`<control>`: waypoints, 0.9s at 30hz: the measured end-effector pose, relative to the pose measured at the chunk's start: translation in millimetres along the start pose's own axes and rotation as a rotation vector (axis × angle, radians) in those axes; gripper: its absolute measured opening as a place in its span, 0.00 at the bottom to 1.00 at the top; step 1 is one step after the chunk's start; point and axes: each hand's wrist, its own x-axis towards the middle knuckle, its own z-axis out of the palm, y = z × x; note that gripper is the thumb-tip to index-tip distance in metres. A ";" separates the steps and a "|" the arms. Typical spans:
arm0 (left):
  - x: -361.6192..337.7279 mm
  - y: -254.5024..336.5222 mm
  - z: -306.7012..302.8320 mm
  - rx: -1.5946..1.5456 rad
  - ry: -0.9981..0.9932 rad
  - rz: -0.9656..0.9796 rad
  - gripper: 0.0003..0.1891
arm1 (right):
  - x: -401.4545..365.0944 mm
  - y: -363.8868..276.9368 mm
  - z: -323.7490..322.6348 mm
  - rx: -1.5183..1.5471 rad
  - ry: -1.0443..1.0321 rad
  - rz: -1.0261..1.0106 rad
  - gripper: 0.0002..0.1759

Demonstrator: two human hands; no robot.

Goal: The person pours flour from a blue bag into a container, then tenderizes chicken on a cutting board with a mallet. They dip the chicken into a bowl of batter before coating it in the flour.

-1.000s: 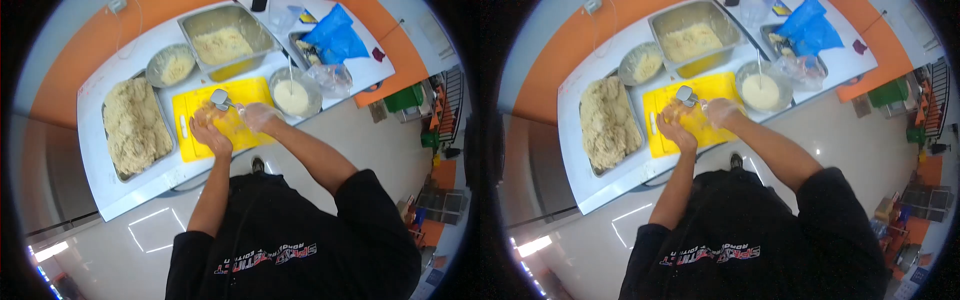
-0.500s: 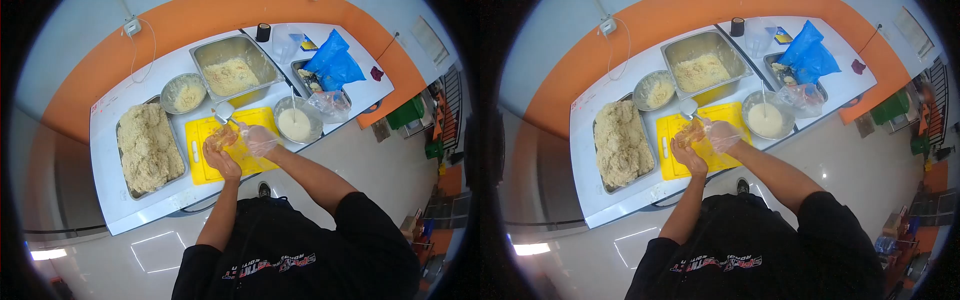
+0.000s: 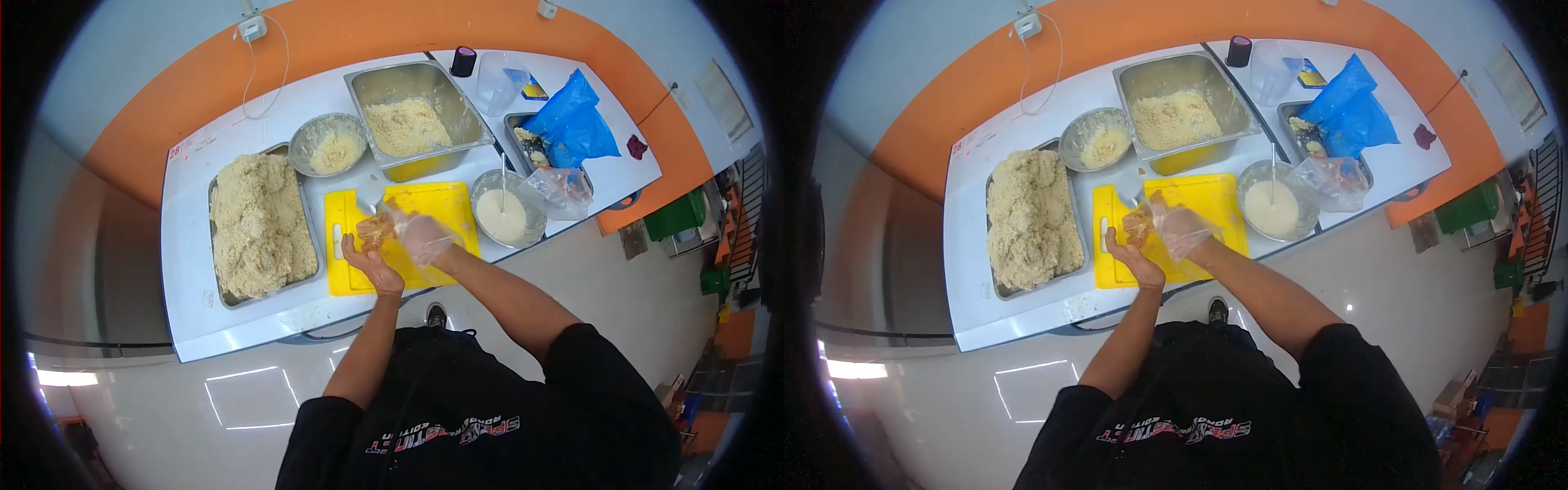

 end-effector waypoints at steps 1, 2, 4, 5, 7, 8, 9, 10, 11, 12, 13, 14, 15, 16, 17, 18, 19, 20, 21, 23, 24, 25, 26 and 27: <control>-7.1 -0.1 -3.0 -0.020 0.008 -0.040 0.34 | 6.4 23.1 40.7 -0.018 -0.192 0.138 0.20; -14.4 -1.6 -9.3 -0.015 -0.010 -0.041 0.34 | 8.0 33.8 64.4 -0.029 -0.368 0.281 0.20; -1.9 -3.2 2.8 -0.181 0.087 -0.030 0.34 | 12.2 2.4 0.3 -0.091 -0.201 0.160 0.19; -1.2 0.8 -1.1 -0.188 0.062 -0.052 0.34 | 5.8 -12.8 -16.7 -0.131 -0.073 0.050 0.18; 2.8 1.4 4.7 -0.210 0.071 -0.058 0.34 | -3.1 -9.7 -4.7 -0.135 -0.092 0.006 0.16; -4.6 2.6 -2.1 -0.219 0.065 -0.062 0.35 | -15.1 -11.8 7.5 -0.120 -0.105 -0.029 0.14; -4.3 1.9 -5.3 -0.221 0.047 -0.051 0.35 | -13.1 -11.9 8.5 -0.113 -0.088 -0.019 0.14; 1.2 2.5 -1.2 -0.315 0.070 -0.116 0.35 | -2.0 -7.3 0.5 -0.150 -0.063 -0.080 0.14; 0.6 1.7 -2.2 -0.395 0.097 -0.197 0.35 | 2.1 -5.8 -0.6 -0.179 -0.057 -0.140 0.15; -0.3 0.2 -6.7 -0.389 0.093 -0.202 0.35 | -4.1 -13.9 -3.7 -0.171 -0.060 -0.136 0.15; 1.0 -0.5 -8.2 -0.390 0.128 -0.262 0.34 | -12.9 -22.2 -12.8 -0.067 0.026 -0.059 0.15; -0.4 -0.7 -9.5 -0.388 0.164 -0.325 0.34 | -22.0 -30.4 -21.3 0.038 0.108 0.022 0.14; -1.8 -1.0 -9.7 -0.382 0.162 -0.333 0.34 | -28.2 -24.8 -14.8 0.043 0.102 0.027 0.14; -1.6 -1.1 -8.0 -0.382 0.175 -0.342 0.34 | -33.6 -15.5 -6.3 -0.006 -0.062 0.042 0.14; -1.1 -0.8 -8.4 -0.382 0.186 -0.349 0.34 | -37.6 -8.0 2.9 -0.052 -0.222 0.055 0.14; 1.9 -0.2 -7.2 -0.384 0.186 -0.344 0.34 | -38.3 -11.1 -1.1 -0.053 -0.218 0.053 0.14; 4.1 0.4 -5.4 -0.413 0.198 -0.355 0.33 | -39.3 -14.3 -5.1 -0.047 -0.144 0.031 0.16; 1.2 0.3 -9.5 -0.431 0.200 -0.374 0.33 | -44.7 -20.3 -3.3 -0.027 -0.077 0.020 0.18; -0.6 -1.3 -11.2 -0.420 0.198 -0.382 0.33 | -49.7 -22.3 3.7 -0.018 -0.084 0.024 0.18; -0.7 -3.3 -8.7 -0.393 0.193 -0.342 0.32 | -58.4 -24.8 13.5 -0.044 -0.076 0.080 0.17; -6.5 -5.9 -10.5 -0.394 0.183 -0.345 0.32 | -64.1 -21.7 20.2 -0.042 -0.073 0.090 0.17; -7.8 -8.1 -12.0 -0.363 0.168 -0.341 0.33 | -65.1 -18.3 24.2 -0.076 -0.092 0.051 0.19; -3.0 -9.6 -6.1 -0.344 0.166 -0.328 0.34 | -58.3 -10.1 21.1 -0.124 -0.107 0.000 0.22; -2.4 -1.0 -5.6 -0.370 0.163 -0.316 0.34 | -54.4 -17.9 7.9 -0.131 -0.098 -0.005 0.22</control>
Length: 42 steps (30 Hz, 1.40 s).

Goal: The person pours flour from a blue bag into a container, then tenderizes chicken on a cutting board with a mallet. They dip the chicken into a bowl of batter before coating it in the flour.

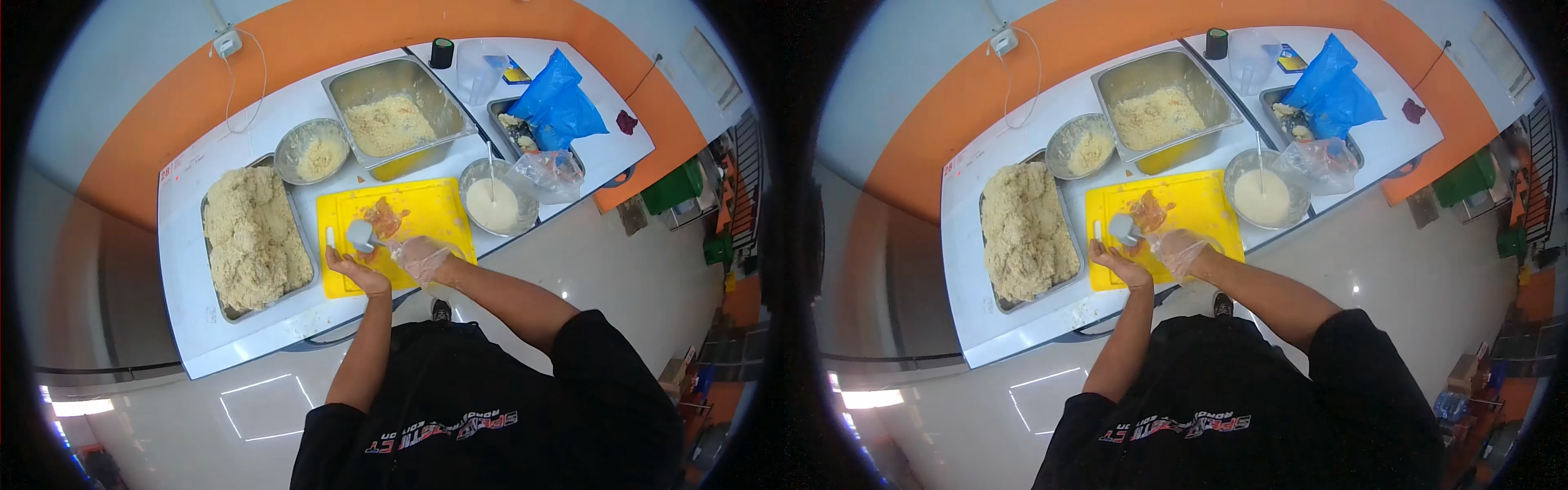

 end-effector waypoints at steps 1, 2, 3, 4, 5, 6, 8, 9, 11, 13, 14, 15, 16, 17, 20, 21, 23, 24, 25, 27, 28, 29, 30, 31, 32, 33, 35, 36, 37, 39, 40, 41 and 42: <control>-1.6 -1.8 -2.3 0.003 -0.009 0.007 0.34 | -0.4 -18.1 -20.6 0.177 -0.010 0.145 0.23; 0.9 -5.3 0.4 -0.010 -0.003 -0.004 0.35 | 3.2 -27.7 -35.6 0.350 -0.015 0.282 0.24; 2.1 -5.3 -0.2 -0.016 -0.001 -0.016 0.35 | 4.9 -21.3 -20.6 0.361 0.000 0.279 0.24; -1.6 -3.2 -0.7 -0.009 -0.015 -0.006 0.35 | 3.3 -6.4 10.6 0.226 0.084 0.135 0.25; -4.1 -0.1 1.5 -0.026 -0.014 0.002 0.35 | 4.6 0.4 26.6 0.086 0.173 -0.005 0.25; 0.8 3.3 5.9 -0.051 -0.014 0.015 0.36 | 11.0 -3.3 15.4 0.087 0.200 -0.003 0.25; 4.7 4.6 2.9 -0.016 -0.034 0.030 0.36 | 20.6 -9.0 -15.1 0.062 0.475 -0.223 0.23; 2.3 2.2 2.0 0.030 -0.043 0.026 0.36 | 26.8 -3.1 -15.6 0.054 0.473 -0.226 0.23; -4.0 -4.8 -5.7 0.066 -0.018 0.022 0.35 | 32.2 7.0 0.7 0.324 -0.094 0.204 0.25; 3.9 -1.1 4.0 0.053 -0.040 0.091 0.34 | 49.8 0.6 -26.7 0.177 -0.131 0.161 0.25; -1.0 7.5 8.0 -0.103 -0.073 0.008 0.33 | 51.3 -3.8 -40.1 0.032 -0.195 0.111 0.26; -2.7 7.0 5.4 -0.094 -0.070 -0.001 0.33 | 45.4 -5.6 -36.3 0.039 -0.205 0.113 0.26; -1.5 5.4 7.3 -0.031 -0.063 0.040 0.33 | 40.2 -4.8 -35.1 0.012 -0.072 0.122 0.25; -1.5 4.6 5.7 0.035 -0.053 0.080 0.33 | 35.5 -5.6 -33.0 -0.013 0.059 0.126 0.25; 1.8 -4.1 3.1 0.080 -0.081 0.109 0.34 | 43.9 22.4 -0.5 -0.109 -0.111 0.048 0.24; 3.2 -6.4 5.3 0.075 -0.082 0.110 0.34 | 43.8 22.6 -9.4 -0.113 -0.109 0.049 0.24; 2.9 -10.7 1.2 0.020 -0.104 0.118 0.33 | 39.1 15.9 -27.2 0.074 0.072 0.266 0.25; 4.2 -13.6 2.7 0.018 -0.099 0.116 0.33 | 40.5 27.2 -28.6 0.070 0.069 0.265 0.25; 1.2 -15.9 -1.8 0.142 -0.090 0.149 0.32 | 33.7 41.3 -23.5 -0.013 -0.013 0.077 0.24; 3.8 -15.1 6.7 0.236 -0.102 0.196 0.31 | 33.3 51.9 -34.7 -0.116 -0.067 -0.097 0.23; 2.1 -10.5 2.0 0.165 -0.110 0.183 0.31 | 39.7 39.3 -44.7 -0.165 -0.159 0.011 0.23; 1.5 -8.0 2.0 0.091 -0.116 0.168 0.30 | 41.2 29.1 -55.1 -0.215 -0.254 0.120 0.23; 0.5 -8.3 9.1 0.079 -0.111 0.163 0.30 | 37.2 34.8 -25.0 -0.140 -0.083 0.239 0.22; -3.5 -8.7 6.0 0.210 -0.102 0.177 0.29 | 28.5 36.8 -23.8 -0.137 -0.092 0.241 0.22; 1.7 -6.0 -2.0 0.351 -0.114 0.209 0.28 | 23.5 35.6 -21.6 -0.089 -0.112 0.226 0.22; 6.4 -0.1 5.8 0.340 -0.114 0.225 0.28 | 25.3 40.9 -33.9 -0.075 -0.124 0.199 0.21; -0.8 12.0 4.3 0.031 -0.156 0.062 0.27 | 20.6 41.3 -44.4 -0.064 -0.100 0.222 0.20; -0.1 5.8 0.4 0.031 -0.154 0.062 0.27 | 20.0 45.0 -46.6 -0.037 -0.112 0.296 0.18; 3.6 -0.4 -2.2 0.111 -0.183 0.134 0.27 | 18.9 48.5 -48.8 -0.009 -0.121 0.371 0.17; 6.8 0.4 -6.3 0.192 -0.190 0.208 0.27 | 2.8 55.2 -52.9 -0.070 0.037 0.304 0.16; 5.0 15.5 -8.6 0.314 -0.235 0.262 0.25 | -4.0 57.5 -54.7 -0.124 0.195 0.240 0.15; 2.4 30.7 -14.3 0.441 -0.285 0.312 0.24 | -6.8 57.4 -53.8 -0.121 0.185 0.227 0.15; -0.2 45.7 -20.4 0.452 -0.274 0.310 0.24 | -8.9 56.4 -53.0 -0.176 0.179 0.268 0.14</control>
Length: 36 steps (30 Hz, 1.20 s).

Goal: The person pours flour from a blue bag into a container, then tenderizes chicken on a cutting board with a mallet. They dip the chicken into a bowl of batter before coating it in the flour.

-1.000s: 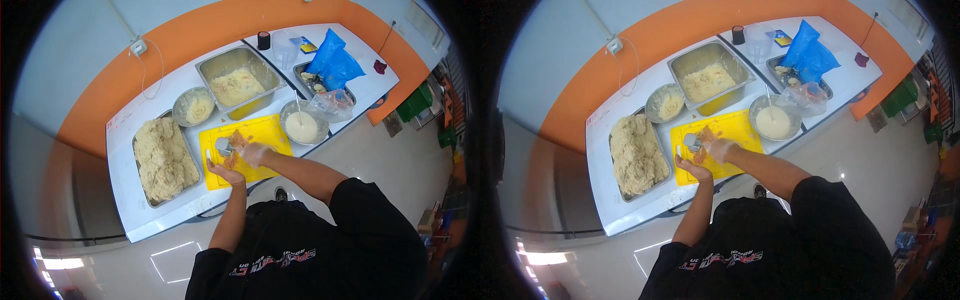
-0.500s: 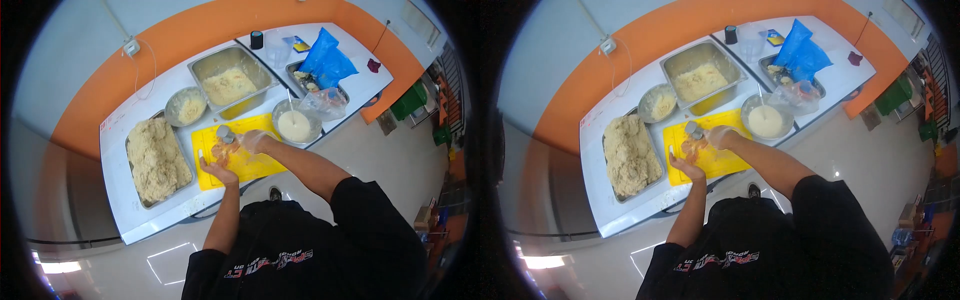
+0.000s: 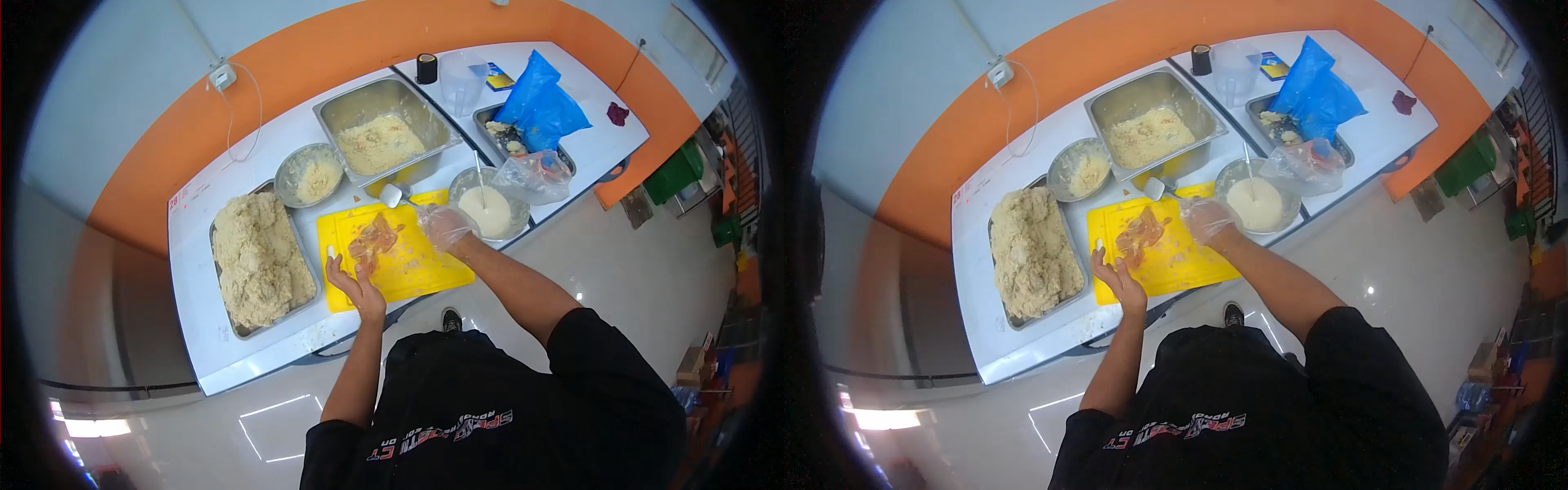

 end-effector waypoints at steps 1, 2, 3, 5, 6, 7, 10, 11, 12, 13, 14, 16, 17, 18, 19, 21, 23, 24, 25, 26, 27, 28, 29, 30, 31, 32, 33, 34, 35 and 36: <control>-0.6 8.5 -11.2 0.035 -0.067 0.009 0.22 | 0.4 0.3 3.7 -0.059 0.003 0.038 0.13; -0.1 15.7 -20.6 0.069 -0.134 0.019 0.21 | 2.8 -2.3 8.2 -0.053 0.002 0.029 0.13; -0.9 16.6 -31.4 0.078 -0.129 0.017 0.21 | 5.2 -4.1 20.7 -0.011 0.038 0.116 0.12; -6.5 14.5 -54.8 -0.037 -0.210 -0.017 0.19 | 1.7 -10.5 30.0 0.038 0.069 0.199 0.11; -9.6 15.5 -61.2 -0.127 -0.178 -0.039 0.18 | -3.0 -14.8 26.2 -0.068 0.092 0.154 0.12; -10.4 16.5 -65.1 -0.122 -0.179 -0.038 0.18 | -6.6 -20.4 16.9 -0.174 0.117 0.112 0.12; -8.9 24.8 -68.7 -0.494 -0.070 -0.389 0.20 | 2.3 -50.7 -14.3 -0.002 0.176 0.075 0.12; -6.7 29.5 -67.4 -0.682 -0.028 -0.473 0.21 | 15.3 -56.0 8.1 0.042 0.224 -0.098 0.12; -4.8 33.2 -64.0 -0.872 0.012 -0.557 0.23 | 29.8 -61.6 30.3 0.085 0.274 -0.266 0.12; 0.0 32.9 -57.3 -0.877 -0.001 -0.564 0.23 | 40.4 -74.5 18.6 0.100 0.040 -0.383 0.13; 7.9 29.8 -50.1 -0.914 -0.049 -0.539 0.24 | 49.9 -88.5 6.3 0.115 -0.194 -0.485 0.14; 19.6 17.5 -34.5 -0.867 -0.143 -0.482 0.26 | 74.1 -100.3 31.8 -0.024 -0.286 -0.447 0.17; 23.6 19.2 -29.8 -0.882 -0.180 -0.485 0.26 | 73.7 -102.3 21.2 -0.039 -0.301 -0.411 0.17; 28.0 21.1 -29.0 -0.801 -0.199 -0.536 0.25 | 73.2 -105.8 9.7 -0.048 -0.316 -0.382 0.17; 32.0 22.1 -29.4 -0.715 -0.211 -0.583 0.25 | 78.8 -106.9 8.6 -0.047 -0.305 -0.361 0.17; 33.6 21.7 -33.4 -0.678 -0.247 -0.598 0.27 | 85.9 -109.0 8.5 -0.095 -0.402 -0.354 0.17; 31.4 18.9 -41.4 -0.679 -0.273 -0.573 0.27 | 86.3 -105.8 10.0 -0.129 -0.435 -0.369 0.18; 28.6 13.8 -45.9 -0.674 -0.275 -0.571 0.27 | 86.1 -106.0 9.8 -0.171 -0.474 -0.396 0.19; 26.8 8.8 -48.7 -0.651 -0.261 -0.552 0.27 | 86.6 -105.2 8.7 -0.171 -0.469 -0.400 0.19; 25.3 3.9 -52.3 -0.629 -0.245 -0.531 0.27 | 86.7 -103.6 7.4 -0.178 -0.477 -0.508 0.19; 23.3 1.2 -56.7 -0.627 -0.235 -0.524 0.27 | 88.2 -101.9 8.7 -0.185 -0.485 -0.620 0.20; 20.7 -1.6 -60.9 -0.610 -0.237 -0.496 0.28 | 90.4 -99.6 9.5 -0.190 -0.479 -0.633 0.20; 17.9 -4.3 -64.2 -0.593 -0.237 -0.468 0.29 | 92.8 -95.6 9.8 -0.138 -0.448 -0.610 0.19; 15.3 -5.8 -67.1 -0.580 -0.239 -0.442 0.29 | 95.9 -92.1 13.0 -0.085 -0.419 -0.588 0.19; 12.8 -8.5 -69.9 -0.575 -0.227 -0.438 0.29 | 97.0 -90.1 16.1 -0.085 -0.417 -0.601 0.19; 10.2 -11.3 -71.0 -0.548 -0.222 -0.435 0.28 | 97.5 -86.9 19.0 -0.149 -0.438 -0.608 0.18; 8.1 -11.2 -71.6 -0.522 -0.218 -0.432 0.28 | 96.1 -85.4 16.8 -0.214 -0.457 -0.613 0.18; 4.8 -10.8 -71.9 -0.513 -0.211 -0.425 0.26 | 94.6 -85.4 14.7 -0.215 -0.453 -0.619 0.18; 2.8 -10.2 -72.1 -0.513 -0.207 -0.419 0.26 | 94.1 -85.1 11.9 -0.184 -0.449 -0.614 0.20; 1.0 -10.4 -72.2 -0.476 -0.212 -0.414 0.25 | 93.0 -84.3 4.6 -0.155 -0.444 -0.610 0.21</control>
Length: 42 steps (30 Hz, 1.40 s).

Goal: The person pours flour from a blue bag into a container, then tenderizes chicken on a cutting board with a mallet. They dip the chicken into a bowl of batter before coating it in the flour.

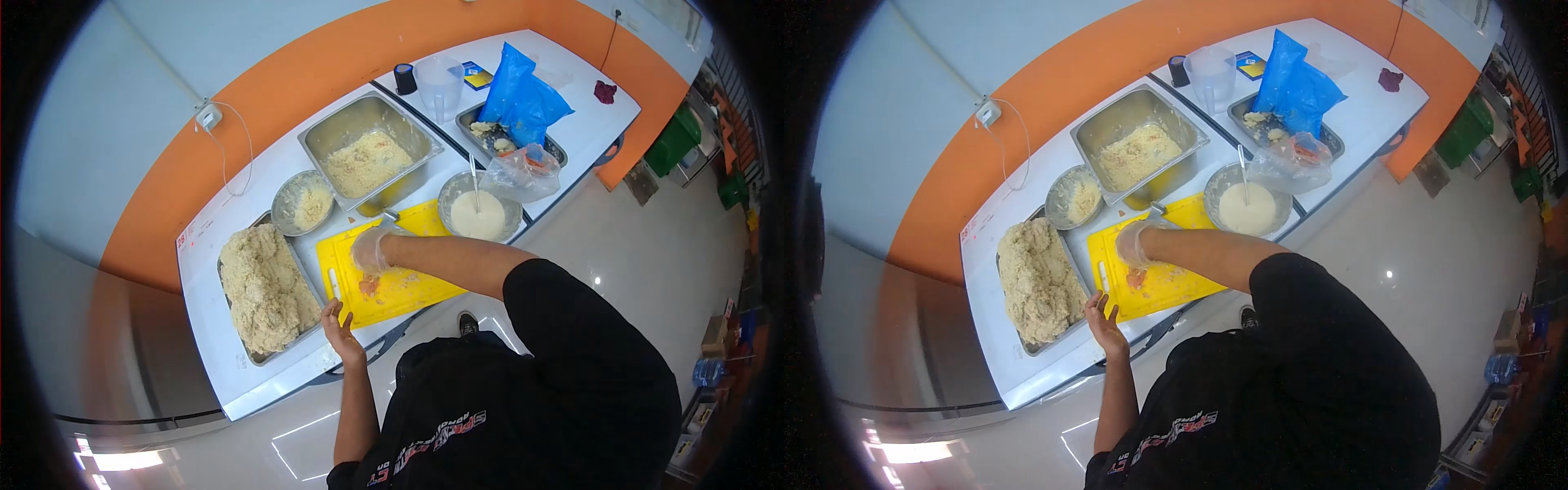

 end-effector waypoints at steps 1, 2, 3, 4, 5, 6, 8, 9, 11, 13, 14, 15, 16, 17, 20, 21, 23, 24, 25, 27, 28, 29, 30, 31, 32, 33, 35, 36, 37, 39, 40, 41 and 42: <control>-1.6 -0.6 -1.4 0.038 0.005 -0.001 0.24 | -5.7 0.8 -5.0 -0.006 0.001 -0.004 0.21; -3.1 -1.1 -3.7 0.036 0.011 0.002 0.24 | -11.8 2.7 -9.8 0.076 0.031 -0.050 0.22; -4.5 -2.4 -6.3 0.044 0.011 0.001 0.24 | -15.7 5.4 -13.3 0.158 0.061 -0.095 0.23; -5.4 -3.3 -7.5 0.051 0.012 -0.002 0.24 | -7.4 18.5 -3.6 0.155 0.057 -0.100 0.23; -6.0 -3.4 -7.8 0.047 0.019 -0.004 0.24 | 9.2 38.9 17.5 0.365 0.155 -0.232 0.24; -6.4 -3.3 -8.9 0.058 0.018 0.002 0.24 | 16.8 50.2 31.4 0.577 0.251 -0.362 0.25; -7.5 -4.6 -11.8 0.063 0.022 0.001 0.23 | -48.9 25.8 -22.6 0.768 0.382 -0.159 0.21; -7.5 -5.0 -12.1 0.073 0.018 0.011 0.23 | -77.4 17.8 -43.2 0.950 0.522 0.058 0.18; -6.7 -5.3 -9.4 0.074 0.007 0.016 0.23 | -87.1 35.0 -36.7 0.977 0.604 0.155 0.17; -7.2 -5.3 -5.2 0.107 -0.008 0.037 0.23 | -107.3 52.3 -34.0 1.003 0.693 0.263 0.17; -6.8 -6.5 -2.1 0.124 0.001 0.031 0.23 | -124.1 58.2 -36.0 1.087 0.737 0.307 0.17; -6.4 -7.2 0.7 0.118 -0.009 0.021 0.23 | -141.7 63.5 -37.2 1.172 0.782 0.351 0.17; -6.2 -7.7 2.5 0.145 -0.019 0.028 0.23 | -159.9 69.5 -39.0 1.172 0.780 0.367 0.17; -6.4 -7.9 4.5 0.172 -0.028 0.036 0.23 | -178.2 76.1 -40.0 1.123 0.816 0.411 0.16; -4.9 -9.3 15.7 0.230 -0.034 0.020 0.20 | -221.9 71.0 -60.6 0.974 0.757 0.591 0.15; -4.2 -10.3 19.3 0.263 -0.034 0.021 0.18 | -231.8 69.8 -63.4 0.870 0.666 0.710 0.15; -2.5 -13.0 30.3 0.293 -0.040 0.018 0.17 | -201.6 119.3 33.6 0.787 0.730 0.691 0.17; -2.0 -14.3 36.4 0.321 -0.044 0.022 0.15 | -190.5 132.8 70.9 0.551 0.588 0.706 0.19; -2.0 -13.4 43.5 0.322 -0.052 0.021 0.15 | -188.0 138.0 88.6 0.317 0.445 0.713 0.21; -2.3 -9.4 55.7 0.306 -0.092 0.026 0.14 | -189.9 110.6 94.0 0.305 0.417 0.762 0.22; 0.0 -11.4 57.8 0.308 -0.095 0.029 0.14 | -188.9 103.0 94.9 0.292 0.387 0.802 0.23; 1.5 -13.6 59.3 0.319 -0.125 0.090 0.14 | -189.4 105.2 90.9 0.294 0.390 0.801 0.23; 1.0 -13.7 59.9 0.333 -0.155 0.148 0.13 | -189.1 111.3 93.6 0.383 0.426 0.778 0.21; -0.3 -13.4 59.2 0.340 -0.155 0.145 0.13 | -189.7 116.2 95.7 0.475 0.461 0.755 0.20; -0.5 -13.4 59.8 0.343 -0.150 0.138 0.13 | -193.4 126.5 98.1 0.480 0.462 0.755 0.20; 0.3 -12.7 61.9 0.344 -0.146 0.134 0.13 | -198.1 146.7 111.0 0.653 0.547 0.617 0.20; 1.1 -13.3 61.1 0.348 -0.140 0.144 0.13 | -209.7 161.2 114.2 0.818 0.631 0.468 0.20; 0.7 -13.7 59.4 0.353 -0.134 0.150 0.13 | -218.8 159.3 104.6 1.002 0.632 0.479 0.19; 0.5 -14.7 58.1 0.353 -0.132 0.151 0.13 | -226.3 155.8 93.1 1.187 0.628 0.489 0.19; -0.1 -16.9 54.6 0.340 -0.116 0.136 0.13 | -227.8 143.6 67.4 1.012 0.559 0.611 0.18; -0.6 -18.0 52.3 0.341 -0.114 0.135 0.13 | -227.8 139.4 60.8 0.834 0.489 0.725 0.17; -1.3 -18.9 49.3 0.371 -0.109 0.141 0.13 | -230.2 134.4 55.6 0.836 0.487 0.725 0.17; -1.8 -19.7 46.6 0.401 -0.107 0.150 0.13 | -232.0 132.0 54.8 0.558 0.532 0.814 0.16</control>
